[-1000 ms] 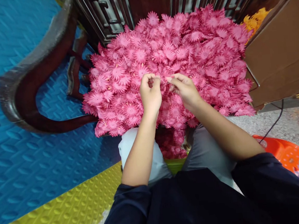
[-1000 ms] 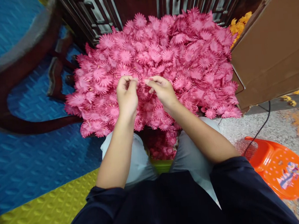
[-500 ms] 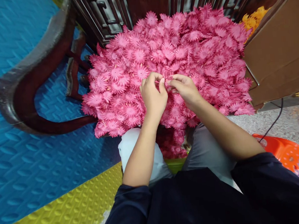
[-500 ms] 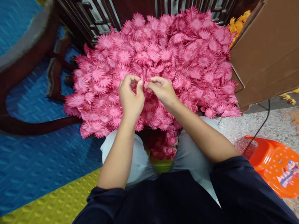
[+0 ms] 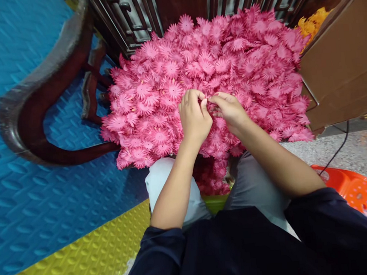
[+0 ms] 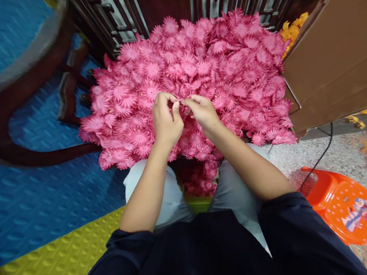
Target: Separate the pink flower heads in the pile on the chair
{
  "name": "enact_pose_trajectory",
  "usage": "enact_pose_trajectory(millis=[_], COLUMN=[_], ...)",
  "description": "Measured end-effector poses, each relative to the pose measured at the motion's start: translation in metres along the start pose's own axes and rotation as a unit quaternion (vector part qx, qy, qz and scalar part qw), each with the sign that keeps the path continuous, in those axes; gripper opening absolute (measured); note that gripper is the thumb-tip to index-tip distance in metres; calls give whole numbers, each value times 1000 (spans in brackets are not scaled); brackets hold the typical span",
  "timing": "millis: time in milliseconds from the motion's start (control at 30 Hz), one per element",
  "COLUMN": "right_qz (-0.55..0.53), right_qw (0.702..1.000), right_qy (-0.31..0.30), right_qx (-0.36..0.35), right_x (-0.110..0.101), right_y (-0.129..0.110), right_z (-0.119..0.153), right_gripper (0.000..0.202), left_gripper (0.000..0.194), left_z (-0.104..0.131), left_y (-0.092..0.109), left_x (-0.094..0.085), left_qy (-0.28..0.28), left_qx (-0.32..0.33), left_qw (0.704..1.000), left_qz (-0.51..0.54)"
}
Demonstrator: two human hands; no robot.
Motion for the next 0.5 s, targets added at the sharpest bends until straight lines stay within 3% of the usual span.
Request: enact_pose_trajectory(millis=[200,333,500], right_qz=[-30,-28,8], right_qw=[998,999,996], right_qy=[49,13,-10], right_qx=[-2,-14,-87], right_x=[-7,-4,0], right_y=[0,2,-5], right_z=[-7,-10,-5], right_gripper=[11,24,33], left_gripper=[11,11,8], left_z=[4,4,1], left_y=[-3,-5,-8], left_x=[4,2,-3], left_qy=[22,43,45], left_qx=[-56,-78,-93], left_qw=[998,995,992], left_qz=[32,51,65])
Point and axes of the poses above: each hand's wrist, its own z-axis away from the middle knuckle, its own x-axis out of the palm, y = z × x, the point moved 5 cm from there along -z, towards the middle knuckle, and after that the axes turned 10 degrees about y, right-handed, at the moved point
